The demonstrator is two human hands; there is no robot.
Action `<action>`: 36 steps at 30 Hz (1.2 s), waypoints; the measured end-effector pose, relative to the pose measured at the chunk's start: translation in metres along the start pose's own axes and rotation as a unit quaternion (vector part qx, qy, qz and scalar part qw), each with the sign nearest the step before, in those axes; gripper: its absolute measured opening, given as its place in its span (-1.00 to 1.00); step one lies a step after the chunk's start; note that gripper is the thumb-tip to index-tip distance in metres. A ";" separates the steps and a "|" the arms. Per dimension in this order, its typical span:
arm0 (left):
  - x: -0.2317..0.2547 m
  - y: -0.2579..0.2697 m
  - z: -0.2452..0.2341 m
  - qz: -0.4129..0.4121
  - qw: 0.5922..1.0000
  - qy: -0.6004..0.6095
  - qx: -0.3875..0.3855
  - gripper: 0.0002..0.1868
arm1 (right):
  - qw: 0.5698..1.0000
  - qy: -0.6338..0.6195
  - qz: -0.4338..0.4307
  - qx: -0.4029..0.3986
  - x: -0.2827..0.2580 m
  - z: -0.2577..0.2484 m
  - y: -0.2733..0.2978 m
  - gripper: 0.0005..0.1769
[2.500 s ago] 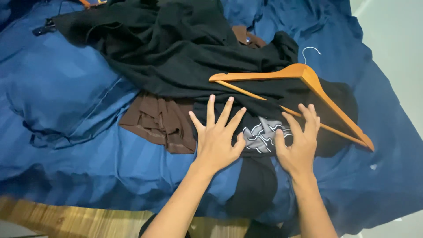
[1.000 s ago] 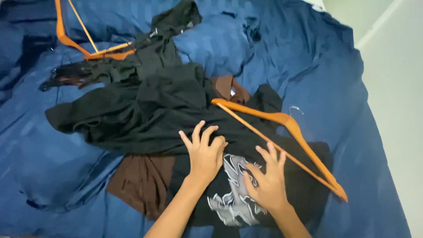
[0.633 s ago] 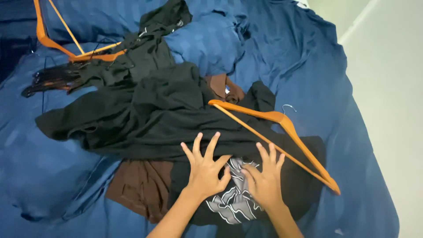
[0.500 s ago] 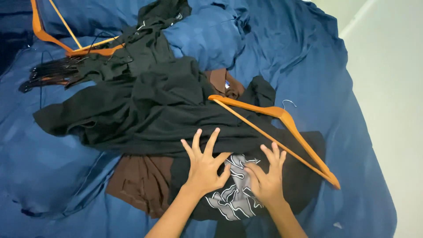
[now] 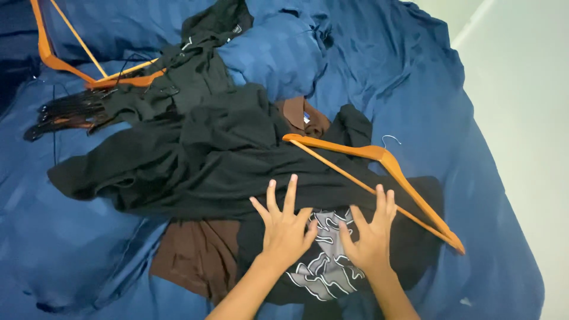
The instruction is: The person is putting clothes on hangers and placing them in a closet.
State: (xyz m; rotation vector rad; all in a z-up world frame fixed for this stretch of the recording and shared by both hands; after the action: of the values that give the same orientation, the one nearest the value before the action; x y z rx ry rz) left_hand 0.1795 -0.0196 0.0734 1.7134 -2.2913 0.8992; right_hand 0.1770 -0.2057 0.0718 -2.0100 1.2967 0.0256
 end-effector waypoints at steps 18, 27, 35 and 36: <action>-0.003 0.001 0.008 0.009 1.000 0.016 0.006 -0.84 | 1.000 0.002 -0.016 0.022 0.018 0.015 0.013 -0.59; -0.001 0.010 0.009 0.018 0.999 0.006 0.040 -0.81 | 0.999 -0.024 -0.026 -0.011 -0.008 -0.008 0.001 -0.56; -0.003 -0.013 -0.010 -0.003 0.997 0.020 0.068 -0.84 | 0.997 -0.066 0.010 -0.032 -0.006 -0.016 0.023 -0.85; -0.005 -0.018 -0.013 -0.014 0.997 0.022 0.072 -0.84 | 0.996 -0.078 0.023 -0.029 -0.006 -0.020 0.026 -0.88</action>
State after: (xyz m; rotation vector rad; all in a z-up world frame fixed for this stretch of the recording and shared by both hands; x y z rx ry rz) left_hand 0.1941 -0.0118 0.0889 1.7574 -2.2187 1.1097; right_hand 0.1464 -0.2186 0.0745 -1.9837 1.2533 0.2401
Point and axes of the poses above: each hand's wrist, its own y-axis away from the middle knuckle, its own z-axis out of the palm, x = y × z, the point moved 7 cm from there along -y, towards the middle knuckle, and after that the axes turned 5 degrees about -x, right-handed, at the moved point
